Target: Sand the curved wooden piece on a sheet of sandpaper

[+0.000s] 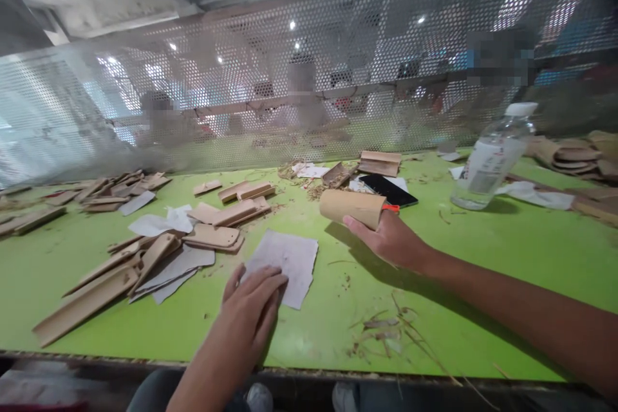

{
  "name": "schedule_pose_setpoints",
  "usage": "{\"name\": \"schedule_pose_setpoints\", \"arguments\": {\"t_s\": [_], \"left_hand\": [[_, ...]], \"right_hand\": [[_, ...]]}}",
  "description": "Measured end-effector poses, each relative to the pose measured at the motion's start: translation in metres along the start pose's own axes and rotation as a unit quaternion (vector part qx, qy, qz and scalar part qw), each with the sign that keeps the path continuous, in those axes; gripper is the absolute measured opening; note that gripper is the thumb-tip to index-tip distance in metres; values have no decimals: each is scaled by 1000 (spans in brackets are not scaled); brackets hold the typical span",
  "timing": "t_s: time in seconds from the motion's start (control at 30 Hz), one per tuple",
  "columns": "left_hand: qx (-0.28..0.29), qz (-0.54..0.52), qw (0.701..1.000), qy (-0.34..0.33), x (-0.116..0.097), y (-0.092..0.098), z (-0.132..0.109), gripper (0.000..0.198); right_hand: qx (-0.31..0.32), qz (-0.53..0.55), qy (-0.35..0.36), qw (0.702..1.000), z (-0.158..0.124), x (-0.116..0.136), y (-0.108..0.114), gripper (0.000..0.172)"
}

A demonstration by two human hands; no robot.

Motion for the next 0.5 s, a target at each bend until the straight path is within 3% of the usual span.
{"name": "schedule_pose_setpoints", "arguments": {"t_s": [0.13,0.23,0.3,0.4,0.43,0.5], "left_hand": [[-14,-5,1000,3,-6,1,6,39],[-41,-10,999,-2,-5,-2,5,40],[-56,-8,998,-13,-3,-4,3,39],[-71,3,997,-35,-1,-6,0,39],[-73,7,997,-39,0,-7,-1,40],[-74,19,996,-44,0,-7,-2,41]], "right_hand": [[58,118,-35,991,-6,14,-16,23],[77,201,-73,974,-10,21,-28,34],[82,292,-110,946,-13,21,-34,38],[56,420,-175,889,-15,17,-35,31],[39,416,-179,891,-15,16,-33,28],[6,297,-133,946,-11,18,-24,28]]}}
Point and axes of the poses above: each hand's wrist, its own z-axis towards the middle knuckle, its own y-axis out of the back of the hand, x = y × z, the point moved 4 cm from there along z, towards the middle knuckle, and after that the axes turned 12 degrees about x, right-handed, at the moved point
